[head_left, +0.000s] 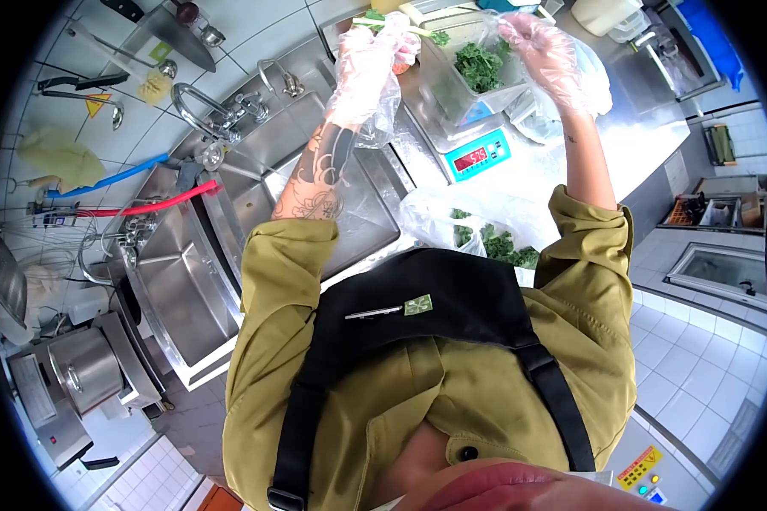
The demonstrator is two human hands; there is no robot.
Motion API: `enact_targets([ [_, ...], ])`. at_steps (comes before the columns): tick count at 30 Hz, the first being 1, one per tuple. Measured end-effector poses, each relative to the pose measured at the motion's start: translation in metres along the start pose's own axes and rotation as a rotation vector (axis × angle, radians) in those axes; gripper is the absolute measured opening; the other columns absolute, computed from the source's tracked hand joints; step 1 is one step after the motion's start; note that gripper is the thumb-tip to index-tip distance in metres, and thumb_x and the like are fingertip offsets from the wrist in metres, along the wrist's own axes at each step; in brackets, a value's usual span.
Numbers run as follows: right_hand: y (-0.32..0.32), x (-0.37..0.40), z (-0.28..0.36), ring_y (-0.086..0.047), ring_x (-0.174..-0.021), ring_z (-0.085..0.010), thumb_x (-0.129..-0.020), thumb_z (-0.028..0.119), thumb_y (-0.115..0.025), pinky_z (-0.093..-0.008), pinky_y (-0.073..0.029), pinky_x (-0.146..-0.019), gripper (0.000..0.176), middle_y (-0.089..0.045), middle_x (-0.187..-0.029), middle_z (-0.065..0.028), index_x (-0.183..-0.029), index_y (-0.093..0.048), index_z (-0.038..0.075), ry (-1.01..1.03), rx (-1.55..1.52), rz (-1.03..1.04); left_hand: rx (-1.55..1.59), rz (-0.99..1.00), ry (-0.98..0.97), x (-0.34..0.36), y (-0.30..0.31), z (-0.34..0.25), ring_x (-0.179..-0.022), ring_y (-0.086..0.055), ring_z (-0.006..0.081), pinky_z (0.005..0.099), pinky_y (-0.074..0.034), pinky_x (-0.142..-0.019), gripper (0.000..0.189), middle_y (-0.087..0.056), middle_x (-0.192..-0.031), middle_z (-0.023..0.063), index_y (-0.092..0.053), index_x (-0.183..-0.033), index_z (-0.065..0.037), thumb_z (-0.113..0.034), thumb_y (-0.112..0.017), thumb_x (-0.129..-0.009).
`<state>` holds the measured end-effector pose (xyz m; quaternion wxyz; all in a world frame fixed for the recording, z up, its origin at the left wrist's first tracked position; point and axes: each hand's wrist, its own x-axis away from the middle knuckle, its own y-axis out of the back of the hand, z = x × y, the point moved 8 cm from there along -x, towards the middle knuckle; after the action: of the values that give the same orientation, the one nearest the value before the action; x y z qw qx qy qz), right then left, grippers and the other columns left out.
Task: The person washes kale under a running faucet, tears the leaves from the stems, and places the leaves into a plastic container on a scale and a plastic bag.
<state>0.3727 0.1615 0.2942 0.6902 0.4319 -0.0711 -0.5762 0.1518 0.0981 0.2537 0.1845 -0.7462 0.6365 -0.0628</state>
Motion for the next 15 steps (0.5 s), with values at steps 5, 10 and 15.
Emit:
enact_targets([
  [5,-0.013,0.008,0.033,-0.061,-0.091,-0.0148,-0.085,0.022,-0.065,-0.0273,-0.047,-0.083,0.028,-0.065,-0.1,-0.0046,-0.109,-0.065,0.009,0.173,-0.09,0.083,0.083,0.097,0.029,-0.004,-0.009,0.007,-0.065,-0.054,0.0089,0.0208,-0.046,-0.058,0.021,-0.06,-0.078,0.0066,-0.059,-0.092,0.004,-0.016,-0.062,-0.088],
  [10,-0.032,0.011,0.038,-0.061,-0.086,-0.0136,-0.078,0.011,-0.071,-0.0252,-0.048,-0.079,0.023,-0.066,-0.093,-0.0031,-0.1,-0.068,0.007,0.064,-0.405,0.22,0.042,0.162,0.045,0.001,-0.023,0.012,-0.064,-0.051,0.0088,0.0205,-0.044,-0.057,0.02,-0.059,-0.078,0.0063,-0.059,-0.091,0.005,-0.015,-0.06,-0.089],
  [15,-0.018,0.017,0.064,-0.06,-0.076,-0.0128,-0.076,0.007,-0.071,-0.0249,-0.048,-0.071,0.012,-0.065,-0.083,-0.0031,-0.087,-0.068,0.002,0.407,0.004,0.069,0.125,0.2,0.04,0.002,-0.024,0.014,-0.063,-0.052,0.0092,0.0209,-0.043,-0.057,0.018,-0.058,-0.076,0.0056,-0.059,-0.09,0.003,-0.015,-0.06,-0.089],
])
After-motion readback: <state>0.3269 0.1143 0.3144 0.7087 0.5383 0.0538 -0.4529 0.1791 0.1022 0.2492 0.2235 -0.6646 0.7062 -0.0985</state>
